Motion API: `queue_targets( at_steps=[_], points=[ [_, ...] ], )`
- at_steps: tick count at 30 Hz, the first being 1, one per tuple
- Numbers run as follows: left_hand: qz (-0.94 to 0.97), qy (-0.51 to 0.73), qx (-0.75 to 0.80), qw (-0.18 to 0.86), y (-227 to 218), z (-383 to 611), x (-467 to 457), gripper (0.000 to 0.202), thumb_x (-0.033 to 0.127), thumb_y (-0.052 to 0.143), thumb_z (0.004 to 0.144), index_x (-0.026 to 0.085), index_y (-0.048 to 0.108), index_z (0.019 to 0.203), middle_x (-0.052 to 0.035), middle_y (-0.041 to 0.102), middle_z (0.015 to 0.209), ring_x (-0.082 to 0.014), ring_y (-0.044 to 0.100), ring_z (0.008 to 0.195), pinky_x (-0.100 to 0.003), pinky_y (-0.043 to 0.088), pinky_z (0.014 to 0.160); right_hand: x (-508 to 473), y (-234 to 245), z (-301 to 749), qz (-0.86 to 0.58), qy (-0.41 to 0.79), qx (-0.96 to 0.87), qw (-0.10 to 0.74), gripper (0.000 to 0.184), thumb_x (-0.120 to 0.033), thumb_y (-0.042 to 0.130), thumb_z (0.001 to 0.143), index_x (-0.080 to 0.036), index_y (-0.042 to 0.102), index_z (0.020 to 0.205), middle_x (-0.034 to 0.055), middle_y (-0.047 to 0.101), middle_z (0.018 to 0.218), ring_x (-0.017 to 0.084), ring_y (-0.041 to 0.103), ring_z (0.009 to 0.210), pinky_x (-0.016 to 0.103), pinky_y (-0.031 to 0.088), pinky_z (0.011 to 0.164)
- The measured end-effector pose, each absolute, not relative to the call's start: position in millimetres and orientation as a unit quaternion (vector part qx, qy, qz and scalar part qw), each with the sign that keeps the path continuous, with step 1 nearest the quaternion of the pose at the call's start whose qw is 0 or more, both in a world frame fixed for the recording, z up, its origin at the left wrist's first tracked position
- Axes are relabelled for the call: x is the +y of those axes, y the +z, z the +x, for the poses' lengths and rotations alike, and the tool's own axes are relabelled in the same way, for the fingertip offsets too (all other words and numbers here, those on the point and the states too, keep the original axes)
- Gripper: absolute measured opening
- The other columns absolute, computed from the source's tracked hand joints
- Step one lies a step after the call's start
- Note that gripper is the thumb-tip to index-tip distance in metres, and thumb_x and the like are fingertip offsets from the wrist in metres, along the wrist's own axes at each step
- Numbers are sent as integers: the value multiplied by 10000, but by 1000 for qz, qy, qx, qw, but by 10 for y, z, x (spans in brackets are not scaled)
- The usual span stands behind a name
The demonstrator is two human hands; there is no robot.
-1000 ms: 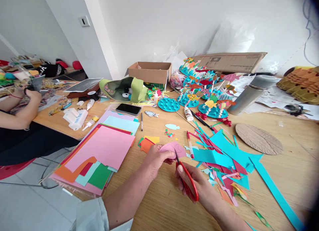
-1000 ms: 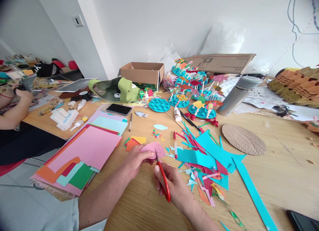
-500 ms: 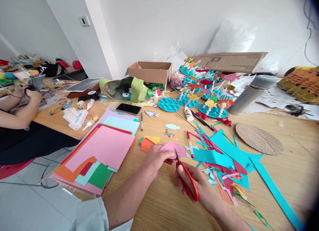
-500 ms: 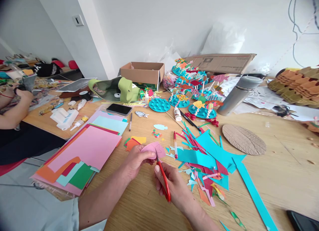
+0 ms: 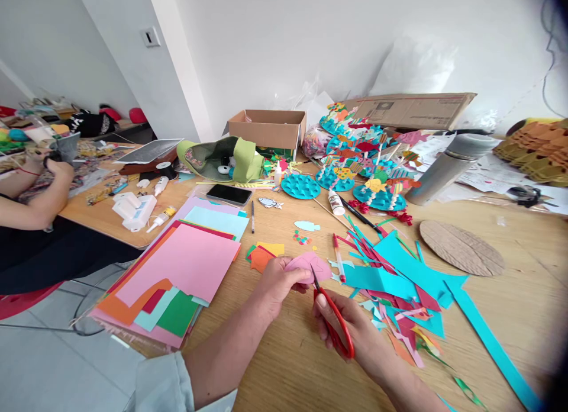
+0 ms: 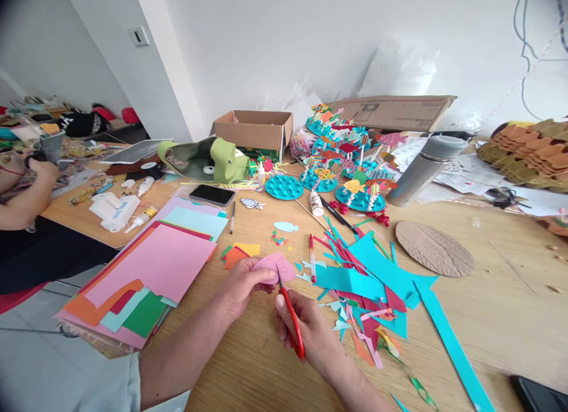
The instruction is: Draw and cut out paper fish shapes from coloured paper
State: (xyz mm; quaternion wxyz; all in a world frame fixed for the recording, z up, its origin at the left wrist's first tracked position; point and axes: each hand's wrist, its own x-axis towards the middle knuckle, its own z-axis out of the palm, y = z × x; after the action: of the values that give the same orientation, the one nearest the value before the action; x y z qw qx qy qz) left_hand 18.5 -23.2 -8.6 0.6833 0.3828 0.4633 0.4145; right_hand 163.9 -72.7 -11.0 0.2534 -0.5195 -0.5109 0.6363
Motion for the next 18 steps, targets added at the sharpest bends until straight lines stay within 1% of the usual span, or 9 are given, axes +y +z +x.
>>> queue_targets(
  at_steps=[3,9,18],
  points=[
    [377,414,473,680,-73,188,-235,192,284,660,559,114,647,646,-19,587,584,-115,517,567,-234,407,557,-722,-95,1639,-516,646,-501,257,564,-754,504,747,-198,450,672,-34,540,519,81,484,431,186,327,392],
    [388,408,465,683,-80,184,-237,199,287,663,561,107,651,642,-26,585,584,-110,500,554,-241,406,560,-721,-67,1652,-502,658,-502,251,649,-835,414,715,-189,460,674,-28,536,538,67,453,409,177,311,358],
    [394,405,468,679,-76,175,-229,217,297,661,562,100,656,652,-31,585,591,-111,504,562,-242,411,565,-709,-78,1657,-498,660,-501,257,608,-791,463,739,-186,464,682,-33,536,542,64,451,411,182,319,373]
  ],
)
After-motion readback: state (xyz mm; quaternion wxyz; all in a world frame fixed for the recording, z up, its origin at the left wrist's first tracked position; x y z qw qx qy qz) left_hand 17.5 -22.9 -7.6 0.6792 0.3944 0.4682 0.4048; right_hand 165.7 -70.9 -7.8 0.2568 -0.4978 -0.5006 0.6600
